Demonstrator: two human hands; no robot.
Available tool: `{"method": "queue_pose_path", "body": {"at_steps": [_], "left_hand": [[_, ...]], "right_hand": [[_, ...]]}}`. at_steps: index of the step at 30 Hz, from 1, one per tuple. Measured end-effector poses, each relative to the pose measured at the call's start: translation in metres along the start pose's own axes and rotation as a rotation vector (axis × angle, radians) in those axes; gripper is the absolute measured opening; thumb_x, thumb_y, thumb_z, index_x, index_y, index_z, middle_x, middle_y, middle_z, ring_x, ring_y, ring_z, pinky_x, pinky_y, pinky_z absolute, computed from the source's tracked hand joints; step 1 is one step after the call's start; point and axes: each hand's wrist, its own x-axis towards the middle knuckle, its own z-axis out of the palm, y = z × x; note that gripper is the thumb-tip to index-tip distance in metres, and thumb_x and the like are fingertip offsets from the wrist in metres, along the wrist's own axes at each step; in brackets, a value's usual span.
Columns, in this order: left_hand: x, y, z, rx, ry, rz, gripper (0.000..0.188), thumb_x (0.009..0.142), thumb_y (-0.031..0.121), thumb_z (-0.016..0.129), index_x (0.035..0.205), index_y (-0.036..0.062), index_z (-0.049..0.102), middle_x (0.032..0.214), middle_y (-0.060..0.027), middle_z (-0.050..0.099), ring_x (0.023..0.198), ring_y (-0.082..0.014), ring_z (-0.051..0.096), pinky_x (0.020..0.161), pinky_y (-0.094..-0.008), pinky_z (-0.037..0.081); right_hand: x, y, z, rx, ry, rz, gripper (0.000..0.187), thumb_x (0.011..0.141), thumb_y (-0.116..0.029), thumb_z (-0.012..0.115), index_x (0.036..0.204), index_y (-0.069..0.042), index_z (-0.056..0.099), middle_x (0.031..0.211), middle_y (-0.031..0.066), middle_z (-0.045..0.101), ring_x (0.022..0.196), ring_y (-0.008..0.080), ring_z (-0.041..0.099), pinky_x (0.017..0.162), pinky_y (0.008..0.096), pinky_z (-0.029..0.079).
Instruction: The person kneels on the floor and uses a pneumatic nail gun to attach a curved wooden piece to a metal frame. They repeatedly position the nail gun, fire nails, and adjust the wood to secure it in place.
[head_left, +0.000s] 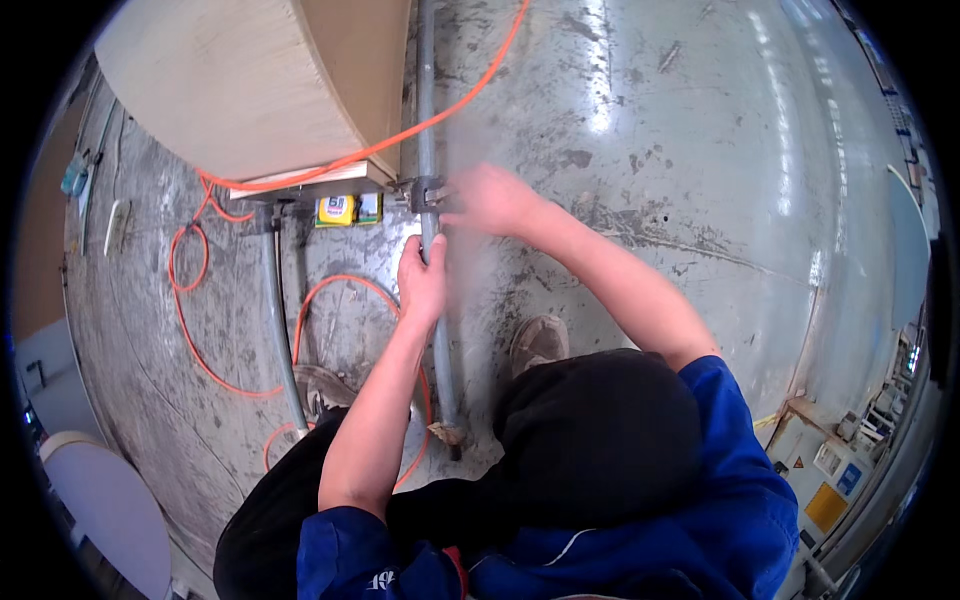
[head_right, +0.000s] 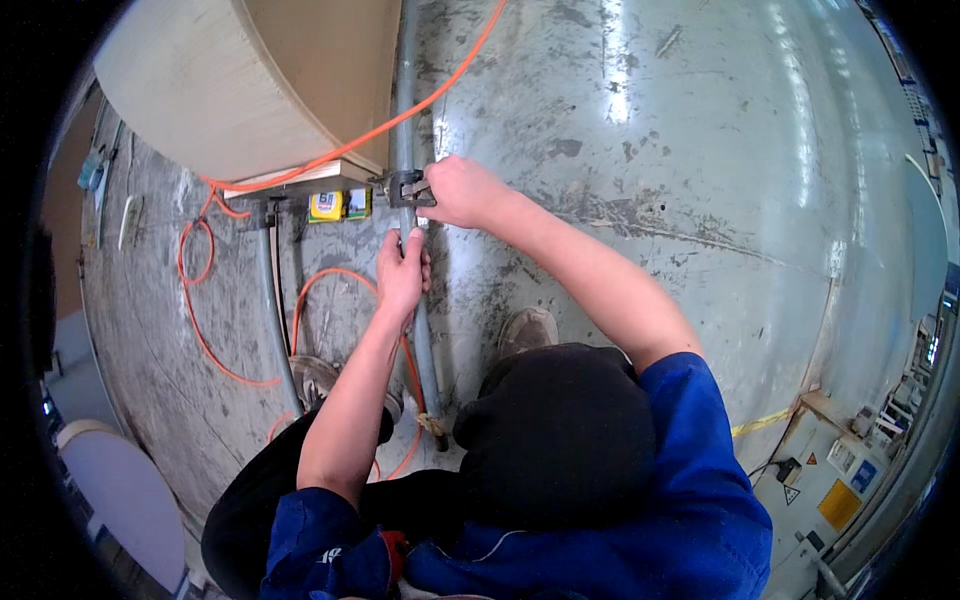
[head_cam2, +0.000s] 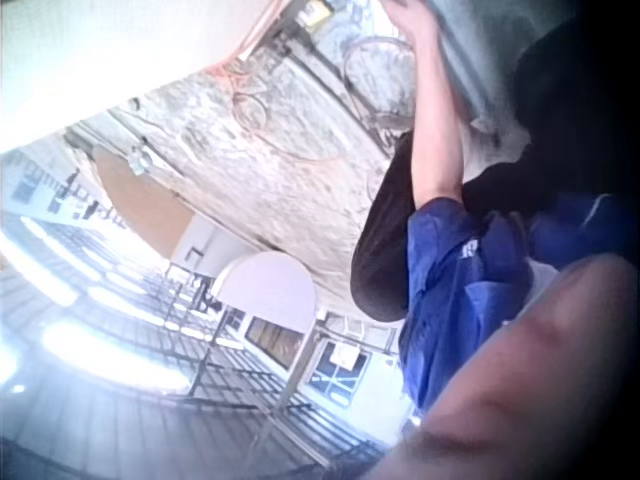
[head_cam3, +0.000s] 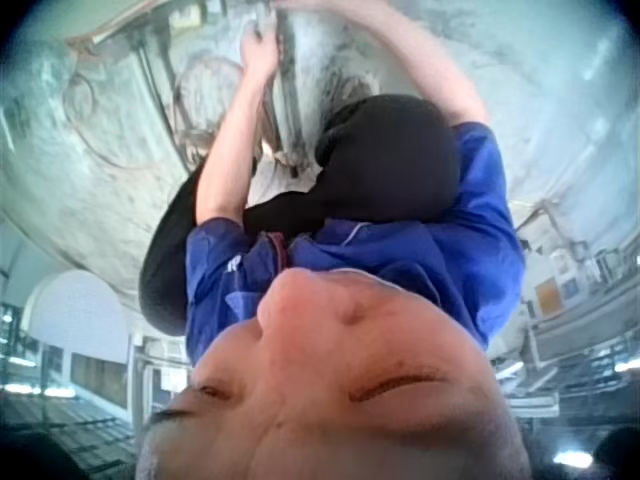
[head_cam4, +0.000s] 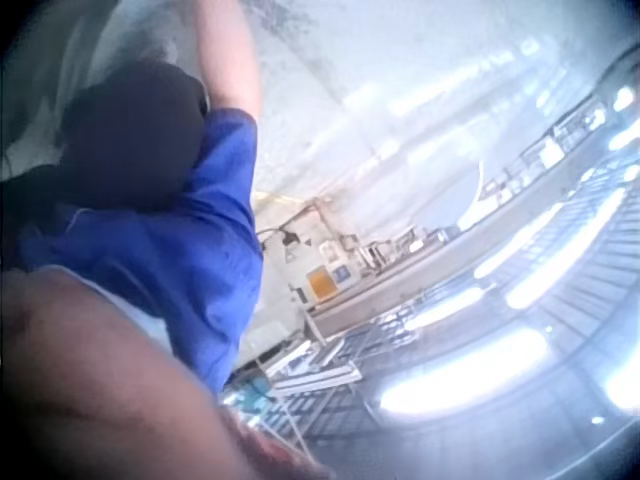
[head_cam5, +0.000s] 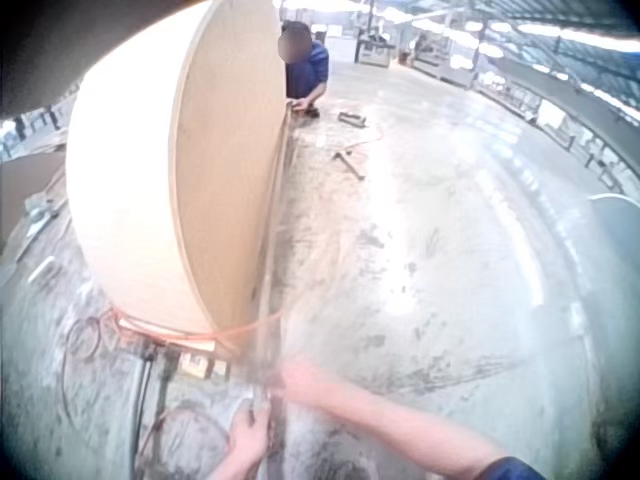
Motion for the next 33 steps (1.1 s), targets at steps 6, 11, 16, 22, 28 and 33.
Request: {"method": "queue_pose_path", "body": {"at_steps": [6, 11, 16, 22, 28, 33], "left_hand": [[-0.005, 0.012, -0.013, -0.007, 0.067, 0.021, 0.025, 0.106, 0.03, 0.058, 0.101, 0.0063, 0.052, 0.069, -0.0008, 0.055, 0.048, -0.0087, 0.048, 0.041, -0.0267, 0.038], [-0.011, 0.015, 0.007, 0.037, 0.104, 0.063, 0.025, 0.106, 0.029, 0.057, 0.102, 0.0056, 0.053, 0.066, 0.0005, 0.054, 0.048, -0.0082, 0.047, 0.042, -0.0269, 0.037], [-0.019, 0.022, 0.008, 0.093, 0.114, 0.105, 0.027, 0.106, 0.03, 0.057, 0.104, 0.0035, 0.054, 0.068, -0.0015, 0.057, 0.051, -0.0096, 0.05, 0.046, -0.0286, 0.04], [-0.025, 0.041, 0.012, 0.222, 0.144, 0.153, 0.03, 0.104, 0.027, 0.056, 0.115, -0.0006, 0.057, 0.082, -0.0144, 0.063, 0.074, -0.026, 0.061, 0.068, -0.039, 0.048], [-0.033, 0.051, 0.009, 0.231, 0.128, 0.115, 0.038, 0.104, 0.025, 0.053, 0.129, -0.0029, 0.055, 0.11, -0.032, 0.069, 0.107, -0.0476, 0.066, 0.091, -0.0488, 0.051], [-0.038, 0.06, 0.014, 0.234, 0.103, 0.123, 0.037, 0.104, 0.023, 0.053, 0.13, -0.0036, 0.054, 0.109, -0.0324, 0.068, 0.106, -0.0488, 0.066, 0.091, -0.0503, 0.05]], "right_hand": [[0.013, -0.005, 0.005, 0.081, 0.003, -0.075, 0.039, 0.081, -0.034, 0.08, 0.09, 0.002, 0.069, 0.088, 0.0233, 0.072, 0.087, 0.0428, 0.07, 0.08, 0.0497, 0.058], [0.003, 0.006, -0.005, 0.087, -0.015, -0.061, 0.03, 0.083, -0.029, 0.075, 0.096, -0.002, 0.072, 0.092, 0.0209, 0.072, 0.086, 0.042, 0.068, 0.079, 0.0509, 0.056], [0.0, -0.002, -0.016, -0.136, -0.078, -0.121, 0.031, 0.084, -0.028, 0.077, 0.102, -0.004, 0.073, 0.092, 0.0218, 0.072, 0.091, 0.0421, 0.068, 0.082, 0.0495, 0.056], [0.009, 0.018, -0.007, -0.06, -0.093, -0.185, 0.032, 0.083, -0.025, 0.08, 0.089, 0.004, 0.069, 0.091, 0.025, 0.071, 0.09, 0.0421, 0.07, 0.079, 0.0497, 0.057], [0.009, 0.008, -0.015, 0.062, -0.192, -0.138, 0.034, 0.086, -0.022, 0.077, 0.098, 0.007, 0.065, 0.092, 0.0272, 0.071, 0.092, 0.0459, 0.069, 0.082, 0.0511, 0.057], [-0.004, 0.019, 0.01, 0.163, -0.021, -0.051, 0.037, 0.085, -0.02, 0.079, 0.1, 0.008, 0.059, 0.091, 0.0294, 0.07, 0.094, 0.0478, 0.069, 0.082, 0.052, 0.056]]}}
